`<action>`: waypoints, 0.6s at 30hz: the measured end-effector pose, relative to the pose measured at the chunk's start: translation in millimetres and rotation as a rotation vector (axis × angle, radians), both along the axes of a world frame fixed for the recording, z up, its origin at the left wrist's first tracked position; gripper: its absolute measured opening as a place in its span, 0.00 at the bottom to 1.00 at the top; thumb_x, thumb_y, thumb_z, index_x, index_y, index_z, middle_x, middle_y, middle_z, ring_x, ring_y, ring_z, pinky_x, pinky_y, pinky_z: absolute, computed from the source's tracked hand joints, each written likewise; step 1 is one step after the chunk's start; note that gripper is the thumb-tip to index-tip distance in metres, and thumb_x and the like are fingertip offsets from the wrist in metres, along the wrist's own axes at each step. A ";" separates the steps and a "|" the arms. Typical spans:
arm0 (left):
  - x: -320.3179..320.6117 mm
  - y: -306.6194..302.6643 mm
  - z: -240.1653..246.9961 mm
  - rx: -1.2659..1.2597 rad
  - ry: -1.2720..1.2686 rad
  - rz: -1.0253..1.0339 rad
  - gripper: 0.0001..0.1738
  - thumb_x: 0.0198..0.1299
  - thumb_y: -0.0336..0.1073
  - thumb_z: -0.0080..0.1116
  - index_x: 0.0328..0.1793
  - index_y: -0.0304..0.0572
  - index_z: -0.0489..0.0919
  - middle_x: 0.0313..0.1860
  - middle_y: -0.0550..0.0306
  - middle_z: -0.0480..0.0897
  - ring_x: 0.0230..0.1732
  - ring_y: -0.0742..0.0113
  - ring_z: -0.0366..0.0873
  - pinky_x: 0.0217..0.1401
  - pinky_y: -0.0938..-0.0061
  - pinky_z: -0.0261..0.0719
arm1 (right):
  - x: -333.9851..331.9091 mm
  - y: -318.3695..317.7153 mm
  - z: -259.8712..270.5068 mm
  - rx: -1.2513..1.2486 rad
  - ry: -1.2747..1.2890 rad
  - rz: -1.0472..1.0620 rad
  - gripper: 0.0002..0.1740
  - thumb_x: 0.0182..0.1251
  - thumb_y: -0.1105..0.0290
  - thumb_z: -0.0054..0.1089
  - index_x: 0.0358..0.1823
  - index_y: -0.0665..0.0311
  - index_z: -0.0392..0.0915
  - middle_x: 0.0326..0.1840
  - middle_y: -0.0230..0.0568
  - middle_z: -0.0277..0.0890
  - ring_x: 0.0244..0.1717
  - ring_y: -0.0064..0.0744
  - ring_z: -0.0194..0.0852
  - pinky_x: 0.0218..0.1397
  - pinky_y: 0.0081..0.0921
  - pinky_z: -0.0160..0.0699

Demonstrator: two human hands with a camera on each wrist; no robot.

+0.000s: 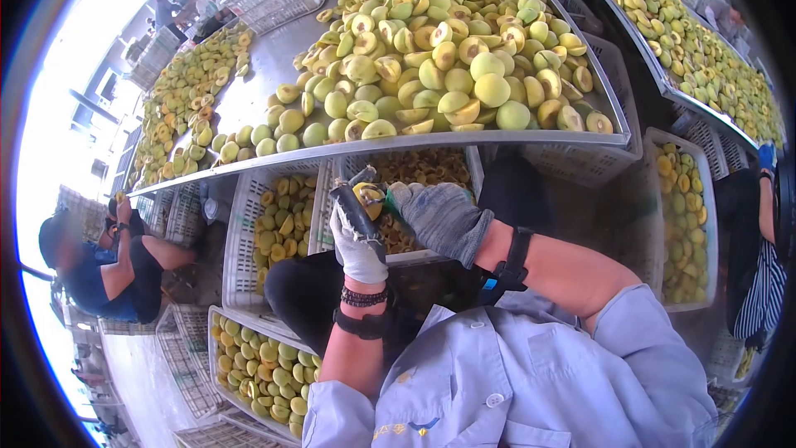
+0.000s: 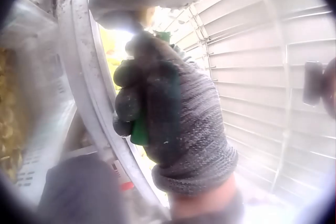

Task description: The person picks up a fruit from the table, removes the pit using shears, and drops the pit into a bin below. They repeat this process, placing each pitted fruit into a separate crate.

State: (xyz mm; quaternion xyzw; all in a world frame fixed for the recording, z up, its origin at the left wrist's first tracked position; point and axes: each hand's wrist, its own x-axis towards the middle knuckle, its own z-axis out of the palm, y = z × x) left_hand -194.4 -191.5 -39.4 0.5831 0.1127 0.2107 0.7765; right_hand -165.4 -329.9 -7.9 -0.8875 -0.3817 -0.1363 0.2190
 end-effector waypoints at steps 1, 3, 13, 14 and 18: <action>0.3 0.5 -2.1 -0.012 -0.065 0.113 0.20 0.63 0.42 0.40 0.52 0.34 0.69 0.41 0.56 0.76 0.41 0.69 0.75 0.43 0.77 0.74 | 0.8 -0.1 0.7 -0.039 -0.008 0.042 0.10 0.53 0.73 0.47 0.38 0.65 0.65 0.23 0.44 0.73 0.23 0.41 0.75 0.23 0.36 0.72; -2.2 5.5 -3.2 -0.017 -0.050 0.058 0.18 0.62 0.41 0.42 0.51 0.36 0.69 0.41 0.59 0.75 0.39 0.73 0.73 0.40 0.80 0.72 | -0.6 -1.0 5.1 -0.053 0.076 0.082 0.10 0.53 0.74 0.47 0.38 0.66 0.65 0.23 0.45 0.74 0.24 0.42 0.75 0.23 0.36 0.72; -4.8 6.4 -17.6 0.068 0.047 -0.057 0.15 0.62 0.40 0.43 0.44 0.37 0.73 0.37 0.60 0.75 0.32 0.75 0.72 0.35 0.82 0.72 | -2.6 -1.8 -14.5 -0.002 0.414 0.152 0.11 0.52 0.73 0.49 0.37 0.67 0.64 0.23 0.51 0.74 0.27 0.49 0.74 0.27 0.41 0.71; -6.3 3.6 -17.1 0.131 0.010 -0.072 0.16 0.62 0.41 0.43 0.45 0.36 0.73 0.38 0.59 0.75 0.33 0.75 0.73 0.35 0.82 0.72 | -1.8 -2.6 -14.9 0.001 0.417 0.149 0.11 0.52 0.73 0.49 0.37 0.67 0.64 0.23 0.51 0.74 0.27 0.49 0.74 0.27 0.41 0.71; -15.2 -15.3 24.8 0.039 0.055 -0.090 0.21 0.63 0.47 0.40 0.49 0.38 0.72 0.42 0.58 0.75 0.41 0.72 0.72 0.40 0.79 0.74 | 1.9 -6.0 -3.7 0.106 0.476 0.089 0.11 0.55 0.68 0.50 0.37 0.67 0.65 0.24 0.52 0.73 0.29 0.52 0.73 0.30 0.41 0.70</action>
